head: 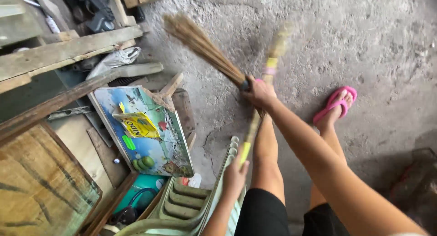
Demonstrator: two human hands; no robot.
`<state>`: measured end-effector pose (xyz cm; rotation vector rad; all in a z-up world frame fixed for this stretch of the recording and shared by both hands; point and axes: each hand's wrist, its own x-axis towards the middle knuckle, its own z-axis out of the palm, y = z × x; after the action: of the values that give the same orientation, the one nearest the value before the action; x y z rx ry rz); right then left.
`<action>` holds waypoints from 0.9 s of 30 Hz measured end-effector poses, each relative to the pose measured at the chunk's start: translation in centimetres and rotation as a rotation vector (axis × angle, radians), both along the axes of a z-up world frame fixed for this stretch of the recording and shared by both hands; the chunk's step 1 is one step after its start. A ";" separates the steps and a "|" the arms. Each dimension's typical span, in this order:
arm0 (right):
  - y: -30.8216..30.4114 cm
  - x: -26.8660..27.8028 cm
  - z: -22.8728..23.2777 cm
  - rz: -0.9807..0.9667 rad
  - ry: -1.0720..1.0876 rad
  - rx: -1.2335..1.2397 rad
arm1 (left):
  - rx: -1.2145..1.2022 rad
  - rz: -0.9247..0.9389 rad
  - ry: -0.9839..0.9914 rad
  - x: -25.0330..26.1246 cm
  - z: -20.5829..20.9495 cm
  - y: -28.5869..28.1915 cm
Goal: Sweeping the floor using a broom and a stick.
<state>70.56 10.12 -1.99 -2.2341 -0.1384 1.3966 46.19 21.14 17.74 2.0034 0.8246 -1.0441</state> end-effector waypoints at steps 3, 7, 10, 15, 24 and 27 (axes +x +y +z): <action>-3.8 -0.6 -1.9 0.009 -0.061 -0.063 | 0.213 0.149 0.069 -2.0 1.4 6.3; -17.7 -2.8 -1.3 -0.293 -0.028 -0.240 | 0.429 0.561 0.072 1.8 -7.5 18.2; -29.0 -7.2 1.8 -0.471 -0.033 -0.403 | 0.499 0.599 -0.172 3.7 -21.8 21.8; -39.2 -14.2 8.8 -0.616 -0.072 -0.605 | 0.438 0.259 0.159 10.4 -14.2 12.4; -28.0 -13.6 10.8 -0.540 -0.193 -0.387 | -0.065 0.866 -0.062 0.9 -8.2 24.3; -16.7 -9.4 8.2 -0.507 -0.082 -0.230 | 0.236 0.712 -0.250 7.8 -20.1 28.6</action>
<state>61.19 -6.59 6.17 -2.2873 0.5507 1.0837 54.02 49.78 -2.35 1.7445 1.4211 -0.2944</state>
